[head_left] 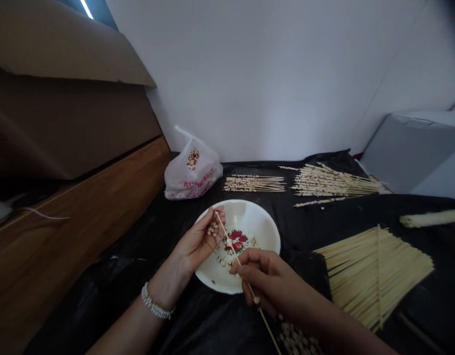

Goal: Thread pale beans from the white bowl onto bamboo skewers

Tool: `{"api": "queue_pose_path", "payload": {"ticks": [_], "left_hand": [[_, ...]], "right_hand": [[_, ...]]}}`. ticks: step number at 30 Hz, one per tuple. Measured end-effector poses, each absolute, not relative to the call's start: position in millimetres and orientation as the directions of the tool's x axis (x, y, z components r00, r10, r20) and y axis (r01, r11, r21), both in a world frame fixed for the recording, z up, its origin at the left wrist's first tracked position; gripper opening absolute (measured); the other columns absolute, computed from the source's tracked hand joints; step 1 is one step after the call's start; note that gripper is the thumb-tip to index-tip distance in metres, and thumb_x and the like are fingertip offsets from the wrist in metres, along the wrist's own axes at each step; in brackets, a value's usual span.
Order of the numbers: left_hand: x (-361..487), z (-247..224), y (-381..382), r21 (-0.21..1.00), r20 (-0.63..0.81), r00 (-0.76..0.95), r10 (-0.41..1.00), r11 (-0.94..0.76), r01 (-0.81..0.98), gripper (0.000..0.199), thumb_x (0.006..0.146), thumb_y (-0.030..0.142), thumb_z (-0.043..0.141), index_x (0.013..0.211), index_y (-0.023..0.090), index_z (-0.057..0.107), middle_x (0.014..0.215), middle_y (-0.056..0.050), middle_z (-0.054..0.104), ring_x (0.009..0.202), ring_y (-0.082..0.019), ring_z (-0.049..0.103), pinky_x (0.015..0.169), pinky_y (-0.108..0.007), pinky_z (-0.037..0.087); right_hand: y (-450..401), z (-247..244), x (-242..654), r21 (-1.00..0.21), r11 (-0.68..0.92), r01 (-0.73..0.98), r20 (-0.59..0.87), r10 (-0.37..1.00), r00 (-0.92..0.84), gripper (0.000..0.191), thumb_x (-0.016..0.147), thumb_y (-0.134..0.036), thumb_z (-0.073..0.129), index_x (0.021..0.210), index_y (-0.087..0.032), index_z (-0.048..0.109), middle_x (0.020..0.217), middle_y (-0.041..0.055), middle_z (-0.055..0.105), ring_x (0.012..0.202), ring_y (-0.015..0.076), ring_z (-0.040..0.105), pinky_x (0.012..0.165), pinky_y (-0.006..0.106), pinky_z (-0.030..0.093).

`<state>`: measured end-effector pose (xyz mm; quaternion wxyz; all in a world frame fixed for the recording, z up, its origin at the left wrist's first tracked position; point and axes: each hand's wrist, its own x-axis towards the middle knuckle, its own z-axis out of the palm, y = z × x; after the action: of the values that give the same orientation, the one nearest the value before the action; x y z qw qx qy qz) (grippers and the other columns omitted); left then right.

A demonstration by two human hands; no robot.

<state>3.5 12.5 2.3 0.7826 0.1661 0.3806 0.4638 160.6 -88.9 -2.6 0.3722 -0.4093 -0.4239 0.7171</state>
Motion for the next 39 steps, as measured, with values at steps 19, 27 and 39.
{"api": "queue_pose_path", "payload": {"ticks": [19, 27, 39], "left_hand": [[4.0, 3.5, 8.3, 0.617, -0.433, 0.321, 0.842, 0.537, -0.576, 0.009, 0.089, 0.011, 0.058, 0.089, 0.009, 0.067, 0.075, -0.004, 0.07, 0.061, -0.01, 0.066, 0.057, -0.019, 0.056], [2.6, -1.4, 6.9, 0.667, -0.44, 0.39, 0.809, 0.585, -0.461, 0.015, 0.09, 0.01, 0.056, 0.088, 0.006, 0.07, 0.074, -0.008, 0.07, 0.064, -0.011, 0.067, 0.058, -0.019, 0.055], [6.2, -3.3, -3.8, 0.697, -0.399, 0.51, 0.762, 0.613, -0.371, 0.02, 0.09, 0.014, 0.056, 0.097, 0.004, 0.071, 0.082, -0.012, 0.072, 0.066, -0.01, 0.067, 0.065, -0.017, 0.056]], "right_hand": [[-91.0, -2.1, 157.3, -0.925, -0.347, -0.153, -0.278, 0.894, -0.351, 0.016, 0.086, -0.034, 0.06, 0.081, -0.019, 0.056, 0.049, -0.0067, 0.056, 0.029, 0.0039, 0.031, 0.031, 0.019, 0.018], [-88.9, -1.8, 158.0, -0.934, -0.315, -0.169, -0.253, 0.916, -0.311, 0.018, 0.084, -0.036, 0.06, 0.082, -0.019, 0.056, 0.048, -0.0074, 0.055, 0.029, 0.0042, 0.03, 0.033, 0.019, 0.019], [-82.9, -4.7, 162.9, -0.949, -0.263, -0.172, -0.21, 0.939, -0.273, 0.025, 0.084, -0.042, 0.062, 0.082, -0.018, 0.058, 0.049, -0.0073, 0.055, 0.031, 0.0038, 0.031, 0.033, 0.02, 0.018]]}}
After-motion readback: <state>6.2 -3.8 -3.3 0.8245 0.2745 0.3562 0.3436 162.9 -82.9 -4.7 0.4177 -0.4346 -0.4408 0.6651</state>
